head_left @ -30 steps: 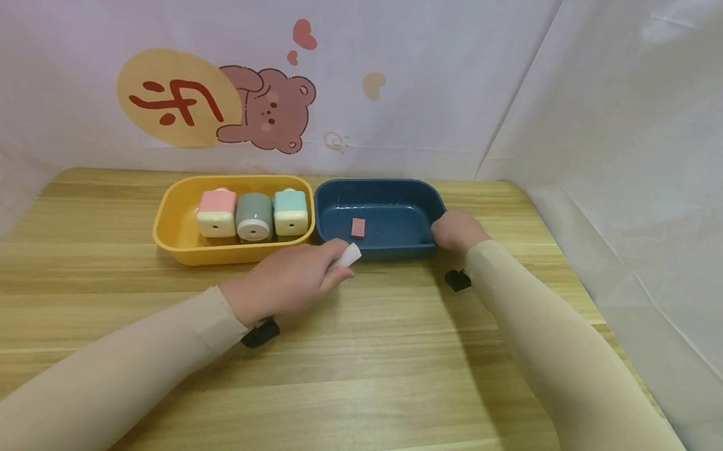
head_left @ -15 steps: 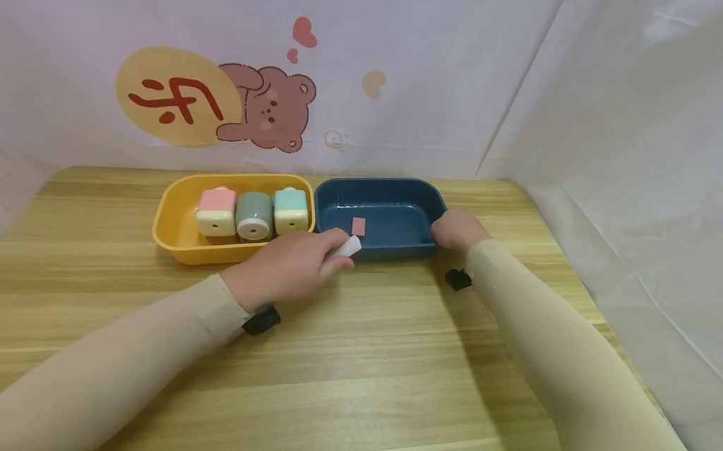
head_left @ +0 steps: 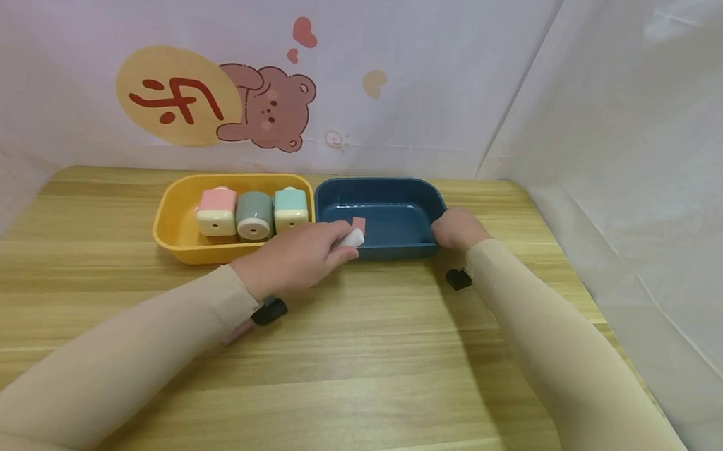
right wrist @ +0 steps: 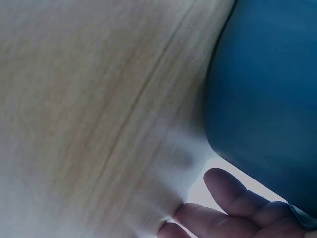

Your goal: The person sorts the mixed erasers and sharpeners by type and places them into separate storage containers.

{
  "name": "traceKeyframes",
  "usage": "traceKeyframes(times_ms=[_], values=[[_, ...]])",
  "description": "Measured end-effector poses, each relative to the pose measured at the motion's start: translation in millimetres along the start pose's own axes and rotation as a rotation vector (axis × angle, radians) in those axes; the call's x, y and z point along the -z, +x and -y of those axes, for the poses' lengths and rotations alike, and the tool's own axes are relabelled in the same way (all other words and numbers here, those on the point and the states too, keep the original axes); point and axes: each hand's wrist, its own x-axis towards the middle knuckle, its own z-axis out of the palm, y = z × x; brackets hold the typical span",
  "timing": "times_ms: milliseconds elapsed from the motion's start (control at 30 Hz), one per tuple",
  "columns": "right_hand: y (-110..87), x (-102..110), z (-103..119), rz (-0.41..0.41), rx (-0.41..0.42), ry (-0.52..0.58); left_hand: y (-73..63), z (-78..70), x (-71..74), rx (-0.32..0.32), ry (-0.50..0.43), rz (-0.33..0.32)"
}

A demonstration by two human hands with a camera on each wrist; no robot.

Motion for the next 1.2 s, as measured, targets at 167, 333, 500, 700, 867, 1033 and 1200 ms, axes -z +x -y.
traceKeyframes(times_ms=[167,333,500,700,867,1033,1200], values=[[0.7,-0.8,-0.5,-0.003,0.013,-0.006,7.0,0.2,-1.6,-0.02,0.03,-0.003],[-0.3,-0.6,-0.1,0.005,0.008,0.007,12.4,1.2,-3.6,-0.016,0.07,0.006],[-0.8,-0.7,-0.1,0.004,0.007,0.013,15.4,1.7,-5.7,-0.008,0.104,0.016],[-0.4,-1.1,0.1,0.004,0.008,0.012,17.9,1.7,-7.5,-0.004,0.168,0.016],[-0.3,-0.8,0.2,0.003,0.008,0.008,20.0,1.9,-8.8,0.002,0.174,0.012],[-0.8,-0.2,0.1,0.004,-0.006,0.026,21.5,3.2,-9.8,0.004,0.122,0.01],[-0.7,-0.8,-0.1,0.007,-0.011,0.035,23.8,3.1,-10.8,-0.002,0.127,0.007]])
